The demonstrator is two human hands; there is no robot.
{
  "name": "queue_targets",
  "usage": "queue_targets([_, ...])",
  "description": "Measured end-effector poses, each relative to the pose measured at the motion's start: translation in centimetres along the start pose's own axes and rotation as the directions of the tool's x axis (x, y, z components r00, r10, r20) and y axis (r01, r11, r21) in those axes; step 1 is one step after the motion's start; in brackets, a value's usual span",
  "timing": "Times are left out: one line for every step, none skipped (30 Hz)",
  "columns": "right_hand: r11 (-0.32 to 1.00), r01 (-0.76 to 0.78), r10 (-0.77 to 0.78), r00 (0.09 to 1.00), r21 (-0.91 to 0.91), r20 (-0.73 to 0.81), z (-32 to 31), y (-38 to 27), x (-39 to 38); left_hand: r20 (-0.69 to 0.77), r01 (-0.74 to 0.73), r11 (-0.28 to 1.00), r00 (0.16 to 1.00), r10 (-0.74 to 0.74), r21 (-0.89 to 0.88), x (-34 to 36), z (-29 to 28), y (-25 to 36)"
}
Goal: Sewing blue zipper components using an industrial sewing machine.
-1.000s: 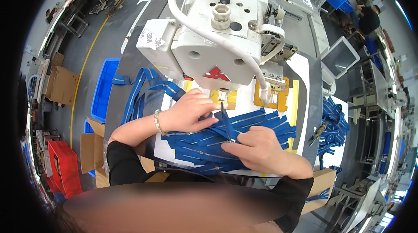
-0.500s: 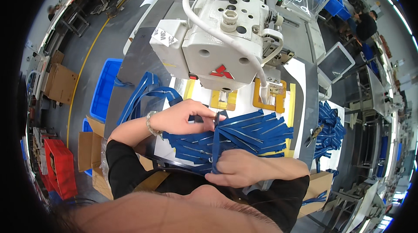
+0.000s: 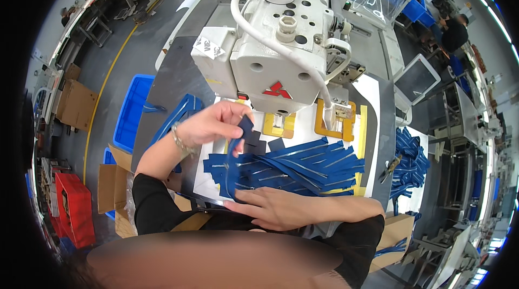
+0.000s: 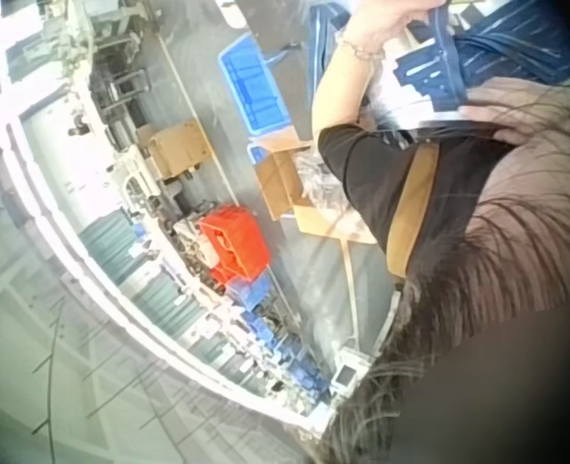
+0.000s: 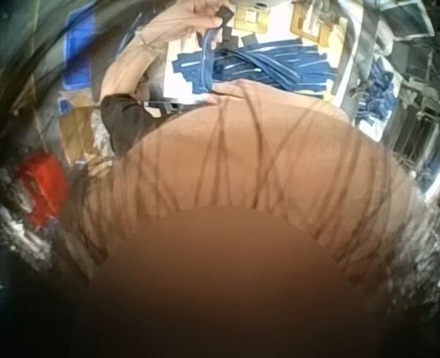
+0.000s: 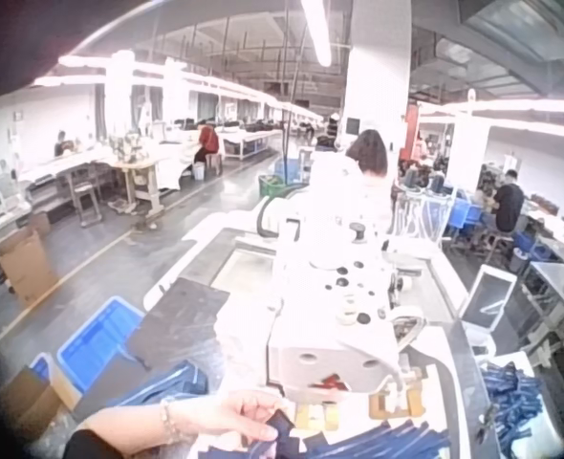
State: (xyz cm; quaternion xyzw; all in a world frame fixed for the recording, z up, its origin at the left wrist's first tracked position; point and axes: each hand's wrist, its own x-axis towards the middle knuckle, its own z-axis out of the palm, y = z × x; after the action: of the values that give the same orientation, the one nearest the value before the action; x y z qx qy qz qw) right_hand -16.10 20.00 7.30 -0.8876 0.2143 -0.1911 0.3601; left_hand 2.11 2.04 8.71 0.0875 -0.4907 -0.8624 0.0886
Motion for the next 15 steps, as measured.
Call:
queue_targets([1.0, 0.001, -0.001, 1.0, 0.003, 0.0, -0.1, 0.1, 0.0, -0.007, 0.013, 0.999, 1.0, -0.012, 0.04, -0.2, -0.4, 0.8])
queue_targets([0.999, 0.009, -0.008, 1.0, -0.037, 0.025, -0.3, 0.2, 0.1, 0.028, 0.036, 0.997, 0.999, -0.038, 0.07, -0.6, -0.9, 1.5])
queue_targets([0.997, 0.017, -0.013, 0.999, -0.077, 0.052, -0.4, 0.2, 0.1, 0.073, 0.096, 0.974, 0.991, -0.113, 0.205, -1.1, -1.6, 2.7])
queue_targets([0.997, 0.021, -0.017, 0.998, -0.072, 0.053, -0.2, 0.3, 0.0, 0.108, 0.147, 0.93, 0.975, -0.193, 0.337, -1.8, -2.4, 3.8])
queue_targets([0.994, 0.044, -0.04, 0.998, -0.096, 0.048, -0.1, 0.7, -0.2, 0.086, 0.185, 0.862, 0.964, -0.253, 0.471, -2.0, -3.2, 4.7])
queue_targets([0.991, 0.071, -0.067, 0.997, -0.115, 0.043, 0.1, 0.9, -0.3, 0.052, 0.221, 0.774, 0.949, -0.311, 0.593, -2.5, -4.0, 5.3])
queue_targets([0.991, 0.073, -0.069, 0.997, -0.111, 0.042, 0.1, 1.0, -0.4, -0.024, 0.238, 0.743, 0.958, -0.287, 0.626, -3.4, -4.9, 5.4])
queue_targets([0.99, 0.058, -0.054, 0.998, -0.13, 0.033, 0.1, 1.0, -0.5, -0.129, 0.271, 0.624, 0.956, -0.264, 0.733, -3.9, -4.9, 6.3])
queue_targets([0.988, 0.041, -0.038, 0.999, -0.15, 0.025, 0.0, 1.1, -0.6, -0.233, 0.297, 0.513, 0.954, -0.187, 0.806, -4.4, -5.4, 6.5])
queue_targets([0.988, 0.04, -0.037, 0.999, -0.147, 0.024, -0.2, 1.3, -0.6, -0.322, 0.332, 0.392, 0.942, -0.094, 0.858, -4.7, -6.0, 6.7])
queue_targets([0.982, 0.022, -0.016, 0.999, -0.187, 0.035, -0.5, 1.4, -0.6, -0.445, 0.453, 0.304, 0.89, -0.099, 0.838, -4.8, -6.6, 7.1])
queue_targets([0.974, 0.013, -0.002, 0.999, -0.227, 0.047, -0.7, 1.4, -0.5, -0.452, 0.46, 0.304, 0.886, -0.1, 0.834, -5.2, -7.7, 6.8])
queue_targets([0.96, -0.004, 0.021, 0.998, -0.28, 0.058, -0.7, 1.3, -0.4, -0.391, 0.372, 0.199, 0.918, 0.064, 0.907, -5.5, -9.4, 5.8])
queue_targets([0.961, -0.004, 0.021, 0.998, -0.275, 0.059, -0.8, 1.4, -0.4, -0.297, 0.287, 0.077, 0.931, 0.213, 0.955, -5.4, -9.6, 5.5])
queue_targets([0.934, -0.011, 0.045, 0.995, -0.358, 0.087, -1.0, 1.5, -0.4, -0.297, 0.31, -0.01, 0.92, 0.254, 0.951, -5.2, -9.7, 5.1])
